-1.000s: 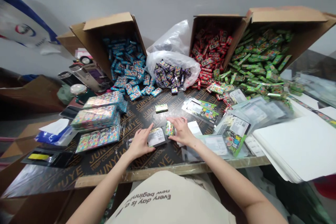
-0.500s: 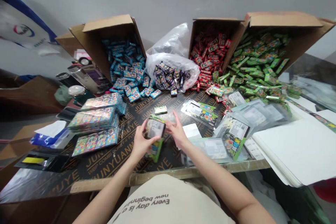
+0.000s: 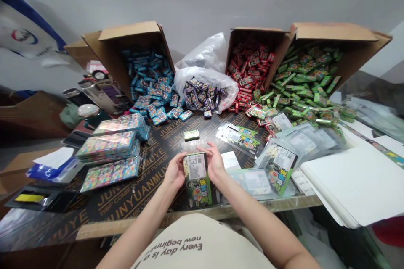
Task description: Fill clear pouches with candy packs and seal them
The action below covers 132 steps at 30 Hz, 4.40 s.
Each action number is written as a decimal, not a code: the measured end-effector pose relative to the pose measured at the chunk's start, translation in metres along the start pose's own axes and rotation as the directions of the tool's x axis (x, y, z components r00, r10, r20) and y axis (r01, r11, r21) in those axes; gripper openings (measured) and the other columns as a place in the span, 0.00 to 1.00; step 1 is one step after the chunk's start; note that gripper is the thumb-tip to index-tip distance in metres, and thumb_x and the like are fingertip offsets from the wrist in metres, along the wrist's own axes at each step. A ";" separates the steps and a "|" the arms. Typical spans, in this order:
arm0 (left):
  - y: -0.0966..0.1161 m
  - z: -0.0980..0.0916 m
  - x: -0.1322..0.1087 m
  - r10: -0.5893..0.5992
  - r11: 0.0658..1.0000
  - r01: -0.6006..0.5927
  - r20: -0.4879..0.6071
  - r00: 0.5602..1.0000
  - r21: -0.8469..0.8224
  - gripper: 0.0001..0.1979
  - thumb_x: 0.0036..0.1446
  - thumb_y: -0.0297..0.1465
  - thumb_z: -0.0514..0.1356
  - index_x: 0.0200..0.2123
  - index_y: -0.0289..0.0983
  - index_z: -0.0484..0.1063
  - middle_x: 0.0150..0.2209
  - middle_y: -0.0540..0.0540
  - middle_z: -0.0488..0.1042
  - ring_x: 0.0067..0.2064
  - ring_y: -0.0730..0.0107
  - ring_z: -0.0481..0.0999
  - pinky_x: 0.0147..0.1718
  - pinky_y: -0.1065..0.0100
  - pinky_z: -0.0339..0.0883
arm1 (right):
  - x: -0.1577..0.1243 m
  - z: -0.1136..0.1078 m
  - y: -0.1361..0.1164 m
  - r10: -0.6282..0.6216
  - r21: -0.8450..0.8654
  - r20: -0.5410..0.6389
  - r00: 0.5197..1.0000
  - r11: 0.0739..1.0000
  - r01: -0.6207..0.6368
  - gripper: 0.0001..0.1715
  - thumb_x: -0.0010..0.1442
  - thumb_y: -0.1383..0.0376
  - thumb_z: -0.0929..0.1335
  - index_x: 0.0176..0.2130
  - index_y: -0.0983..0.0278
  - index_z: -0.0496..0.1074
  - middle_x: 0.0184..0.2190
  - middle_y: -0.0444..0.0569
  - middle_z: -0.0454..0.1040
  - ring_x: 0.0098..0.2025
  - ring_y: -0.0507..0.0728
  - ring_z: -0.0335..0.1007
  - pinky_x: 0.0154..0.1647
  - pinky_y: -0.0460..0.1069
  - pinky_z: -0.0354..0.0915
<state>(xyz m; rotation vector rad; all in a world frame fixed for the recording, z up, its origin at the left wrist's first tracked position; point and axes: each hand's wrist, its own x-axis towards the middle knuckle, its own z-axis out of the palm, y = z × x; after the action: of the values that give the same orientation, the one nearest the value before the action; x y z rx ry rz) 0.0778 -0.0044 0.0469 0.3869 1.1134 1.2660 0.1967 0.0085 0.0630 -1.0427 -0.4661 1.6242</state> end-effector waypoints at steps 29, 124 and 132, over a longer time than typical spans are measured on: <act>0.053 -0.001 -0.010 0.320 0.330 -0.742 0.671 0.669 0.583 0.03 0.43 0.31 0.64 0.23 0.38 0.76 0.25 0.44 0.75 0.28 0.67 0.72 0.31 0.68 0.64 | -0.015 -0.043 -0.023 -0.380 -0.534 0.497 0.780 0.575 0.620 0.07 0.52 0.61 0.67 0.31 0.61 0.75 0.33 0.48 0.75 0.38 0.57 0.70 0.45 0.53 0.63; 0.060 -0.059 -0.002 0.203 -0.489 -0.544 0.696 0.689 0.682 0.22 0.43 0.37 0.63 0.44 0.38 0.70 0.51 0.37 0.64 0.56 0.45 0.56 0.53 0.44 0.46 | 0.082 -0.129 -0.074 -0.146 -0.910 0.407 0.902 -0.149 0.386 0.10 0.44 0.71 0.70 0.32 0.66 0.72 0.33 0.51 0.69 0.40 0.59 0.63 0.39 0.50 0.57; 0.007 -0.045 0.006 -0.392 -0.348 -0.736 0.623 0.677 0.581 0.36 0.26 0.37 0.70 0.45 0.41 0.65 0.44 0.43 0.68 0.47 0.53 0.66 0.50 0.51 0.51 | 0.087 -0.149 -0.048 -0.083 -0.881 0.448 0.890 -0.211 0.424 0.03 0.46 0.72 0.69 0.27 0.66 0.70 0.26 0.46 0.69 0.32 0.54 0.63 0.33 0.46 0.55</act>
<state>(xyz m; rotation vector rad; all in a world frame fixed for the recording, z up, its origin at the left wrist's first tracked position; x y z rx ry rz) 0.0359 -0.0114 0.0289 2.4460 1.1127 -0.2131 0.3444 0.0725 -0.0144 -1.6416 -2.2953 0.6216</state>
